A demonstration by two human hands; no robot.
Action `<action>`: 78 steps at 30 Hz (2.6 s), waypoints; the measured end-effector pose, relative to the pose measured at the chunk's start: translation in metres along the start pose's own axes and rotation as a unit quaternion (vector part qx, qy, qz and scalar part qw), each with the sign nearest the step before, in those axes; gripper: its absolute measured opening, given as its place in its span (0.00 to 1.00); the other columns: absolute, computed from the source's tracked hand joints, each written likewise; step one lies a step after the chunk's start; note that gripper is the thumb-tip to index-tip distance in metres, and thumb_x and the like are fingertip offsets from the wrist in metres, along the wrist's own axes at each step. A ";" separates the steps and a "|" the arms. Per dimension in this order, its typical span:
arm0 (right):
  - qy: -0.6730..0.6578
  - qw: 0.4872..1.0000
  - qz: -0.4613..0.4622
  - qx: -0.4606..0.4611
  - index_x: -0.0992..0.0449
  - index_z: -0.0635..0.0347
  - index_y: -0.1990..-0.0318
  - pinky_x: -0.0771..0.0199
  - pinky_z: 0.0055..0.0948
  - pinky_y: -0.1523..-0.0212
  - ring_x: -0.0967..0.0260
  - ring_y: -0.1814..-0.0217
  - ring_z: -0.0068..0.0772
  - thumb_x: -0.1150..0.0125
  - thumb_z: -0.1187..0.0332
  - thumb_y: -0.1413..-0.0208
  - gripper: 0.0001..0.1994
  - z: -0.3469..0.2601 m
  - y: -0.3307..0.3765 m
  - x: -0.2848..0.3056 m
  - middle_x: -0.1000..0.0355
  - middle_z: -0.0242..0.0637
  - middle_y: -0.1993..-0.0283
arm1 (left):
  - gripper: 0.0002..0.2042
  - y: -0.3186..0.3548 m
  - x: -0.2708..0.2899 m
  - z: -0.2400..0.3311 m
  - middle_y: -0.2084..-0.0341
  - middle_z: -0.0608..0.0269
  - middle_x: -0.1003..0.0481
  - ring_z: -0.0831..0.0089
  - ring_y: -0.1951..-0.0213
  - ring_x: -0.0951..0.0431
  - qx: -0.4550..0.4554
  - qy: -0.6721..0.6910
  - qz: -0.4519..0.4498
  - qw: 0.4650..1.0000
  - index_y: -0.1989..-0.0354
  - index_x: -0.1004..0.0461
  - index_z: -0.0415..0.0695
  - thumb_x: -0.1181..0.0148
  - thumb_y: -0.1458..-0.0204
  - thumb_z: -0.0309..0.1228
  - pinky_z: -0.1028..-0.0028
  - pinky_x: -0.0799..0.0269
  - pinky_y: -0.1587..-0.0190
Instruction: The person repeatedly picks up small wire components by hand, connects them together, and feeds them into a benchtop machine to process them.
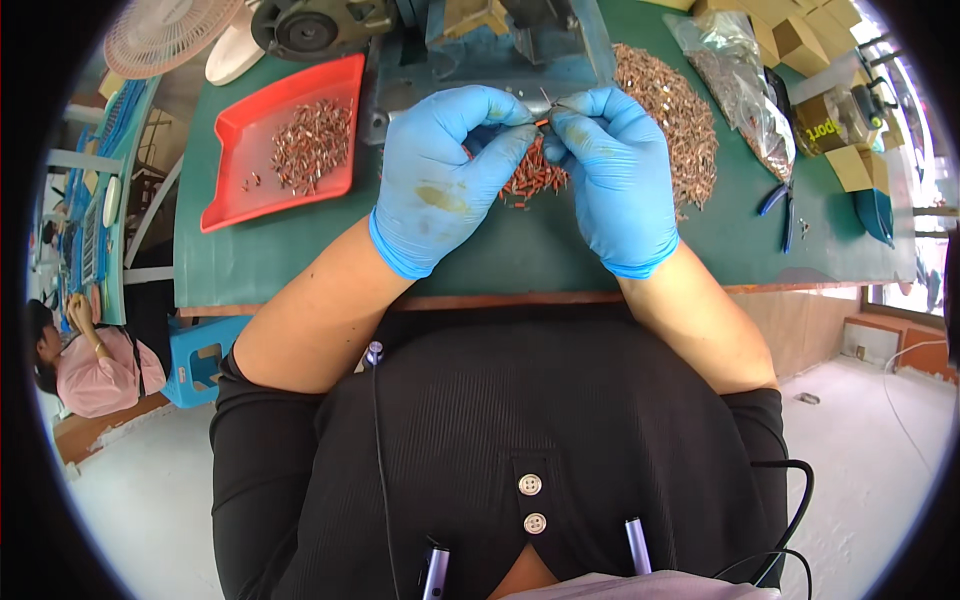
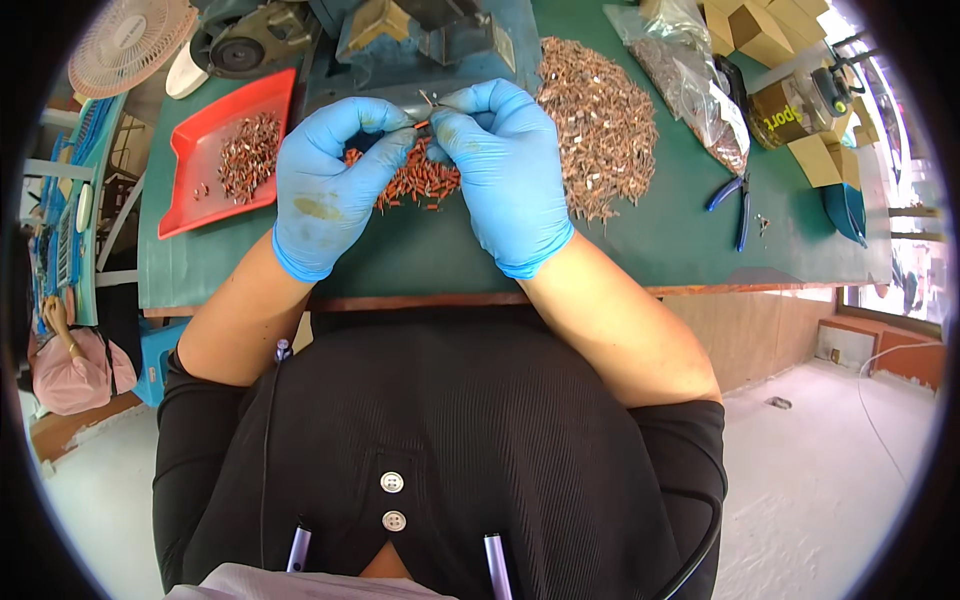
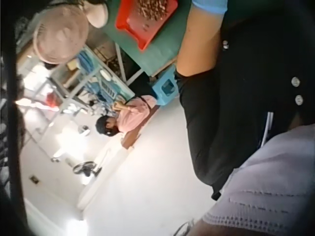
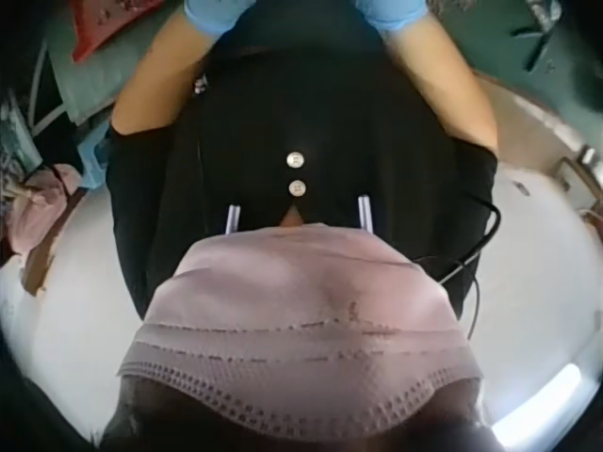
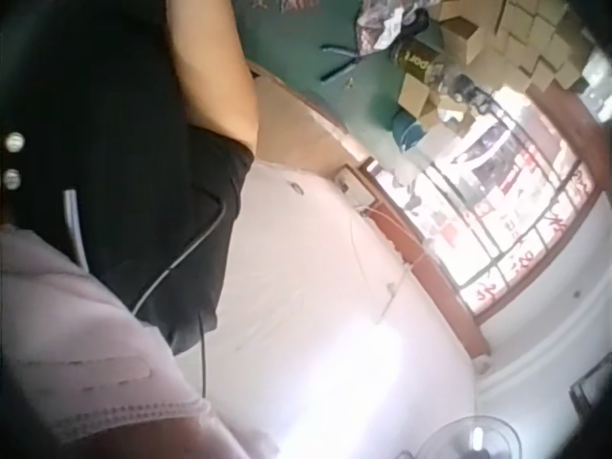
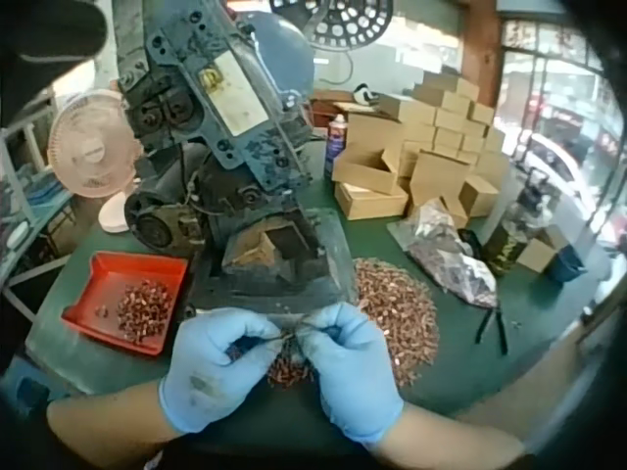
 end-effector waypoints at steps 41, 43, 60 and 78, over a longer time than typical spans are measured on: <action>0.270 0.929 0.138 0.213 0.30 0.65 0.72 0.32 0.23 0.71 0.35 0.75 0.22 0.40 0.75 0.52 0.05 -0.053 -0.136 -0.022 0.31 0.34 0.77 | 0.04 -0.131 -0.002 -0.033 0.85 0.64 0.26 0.83 0.83 0.29 -0.180 -0.125 0.282 0.934 0.70 0.22 0.38 0.34 0.56 0.20 0.82 0.34 0.77; 0.285 0.924 0.139 0.213 0.31 0.66 0.72 0.32 0.23 0.71 0.35 0.75 0.21 0.41 0.76 0.52 0.05 -0.055 -0.136 -0.023 0.31 0.34 0.77 | 0.05 -0.133 -0.002 -0.032 0.85 0.64 0.26 0.83 0.83 0.29 -0.182 -0.133 0.280 0.933 0.70 0.22 0.38 0.34 0.56 0.20 0.82 0.34 0.77; 0.166 0.967 0.060 0.182 0.26 0.66 0.62 0.30 0.19 0.64 0.30 0.68 0.21 0.43 0.74 0.44 0.05 -0.038 -0.107 0.010 0.27 0.33 0.67 | 0.05 -0.102 0.004 -0.026 0.81 0.66 0.24 0.84 0.80 0.28 -0.049 -0.041 0.232 0.971 0.68 0.22 0.37 0.35 0.52 0.25 0.82 0.32 0.73; 0.724 0.679 -0.092 0.076 0.25 0.61 0.70 0.26 0.39 0.64 0.26 0.67 0.47 0.39 0.68 0.52 0.06 0.015 0.037 0.055 0.25 0.45 0.70 | 0.10 0.069 0.102 -0.075 0.76 0.66 0.25 0.82 0.73 0.28 0.100 -0.161 0.160 0.969 0.59 0.23 0.38 0.38 0.50 0.25 0.80 0.31 0.69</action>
Point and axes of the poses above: each hand's wrist, its own y-axis away from the middle knuckle, its own x-axis out of the back of the hand, z = x × y, the point moved 5 cm from there along -y, towards the middle knuckle
